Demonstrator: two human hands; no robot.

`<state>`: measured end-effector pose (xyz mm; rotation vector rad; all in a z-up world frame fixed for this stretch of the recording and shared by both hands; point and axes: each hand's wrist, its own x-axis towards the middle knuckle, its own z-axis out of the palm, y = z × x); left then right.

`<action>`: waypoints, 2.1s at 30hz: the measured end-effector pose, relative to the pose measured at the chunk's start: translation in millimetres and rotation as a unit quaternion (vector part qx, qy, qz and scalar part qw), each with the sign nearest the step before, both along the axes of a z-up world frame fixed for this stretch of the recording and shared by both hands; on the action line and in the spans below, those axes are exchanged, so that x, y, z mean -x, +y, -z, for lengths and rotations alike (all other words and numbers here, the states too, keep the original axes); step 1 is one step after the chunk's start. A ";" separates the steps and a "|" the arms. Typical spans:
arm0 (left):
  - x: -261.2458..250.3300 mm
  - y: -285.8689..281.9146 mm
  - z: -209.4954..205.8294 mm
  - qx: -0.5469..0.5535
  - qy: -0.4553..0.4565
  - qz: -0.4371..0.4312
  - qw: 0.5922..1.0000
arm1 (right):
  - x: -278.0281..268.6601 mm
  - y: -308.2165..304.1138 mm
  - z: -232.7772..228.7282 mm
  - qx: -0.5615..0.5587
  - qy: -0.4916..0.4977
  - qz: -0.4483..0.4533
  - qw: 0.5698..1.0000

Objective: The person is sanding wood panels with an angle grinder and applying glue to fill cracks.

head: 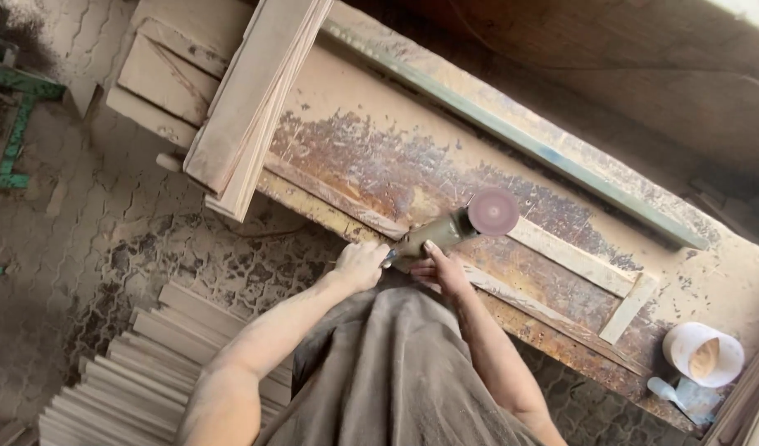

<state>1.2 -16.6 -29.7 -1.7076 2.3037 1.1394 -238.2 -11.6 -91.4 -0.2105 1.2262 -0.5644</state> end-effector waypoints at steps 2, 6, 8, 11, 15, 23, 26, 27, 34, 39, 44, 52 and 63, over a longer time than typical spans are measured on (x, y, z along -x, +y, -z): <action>6.1 8.1 17.7 0.037 -0.016 0.008 0.999 | 9.1 5.7 -12.8 -0.020 0.051 -0.069 0.996; 25.9 -2.9 37.5 0.070 -0.052 0.034 0.996 | 34.3 6.4 -6.9 0.009 0.113 -0.110 0.987; 28.6 -6.6 40.1 0.084 -0.049 0.034 0.995 | 35.0 11.4 -2.2 0.022 0.123 -0.111 0.986; 22.7 -13.1 25.7 0.076 -0.032 0.027 0.996 | 18.1 15.0 -11.9 0.063 0.153 -0.143 0.976; -11.0 5.0 -16.4 0.082 0.022 0.001 0.996 | -27.0 26.6 -36.5 0.125 0.202 -0.213 0.948; -205.7 132.4 -8.5 0.125 0.203 -0.218 0.946 | -215.1 66.7 -61.8 0.183 0.222 -0.286 0.914; -308.8 187.3 21.5 -0.235 0.105 -0.229 0.939 | -306.4 73.6 -89.7 0.138 0.249 -0.354 0.891; -344.1 220.7 52.6 -0.248 0.040 -0.203 0.946 | -329.5 79.5 -90.5 0.150 0.221 -0.402 0.876; -528.9 250.8 -9.9 -0.317 -0.066 -0.376 0.868 | -412.1 55.9 -79.2 0.224 0.191 -0.542 0.787; -528.1 143.1 -60.8 -0.229 0.053 -0.439 0.867 | -415.3 -13.0 -97.0 0.188 0.248 -0.363 0.878; -476.9 -13.3 -49.0 -0.123 0.192 -0.372 0.900 | -390.9 -112.1 -60.3 0.129 0.237 -0.081 0.960; -388.8 -204.5 61.8 -0.007 0.221 -0.236 0.946 | -379.2 -256.7 -18.2 0.189 0.132 0.037 0.972; -348.5 -234.9 36.7 -0.220 0.281 -0.257 0.898 | -359.3 -231.3 6.3 0.186 0.004 0.059 0.981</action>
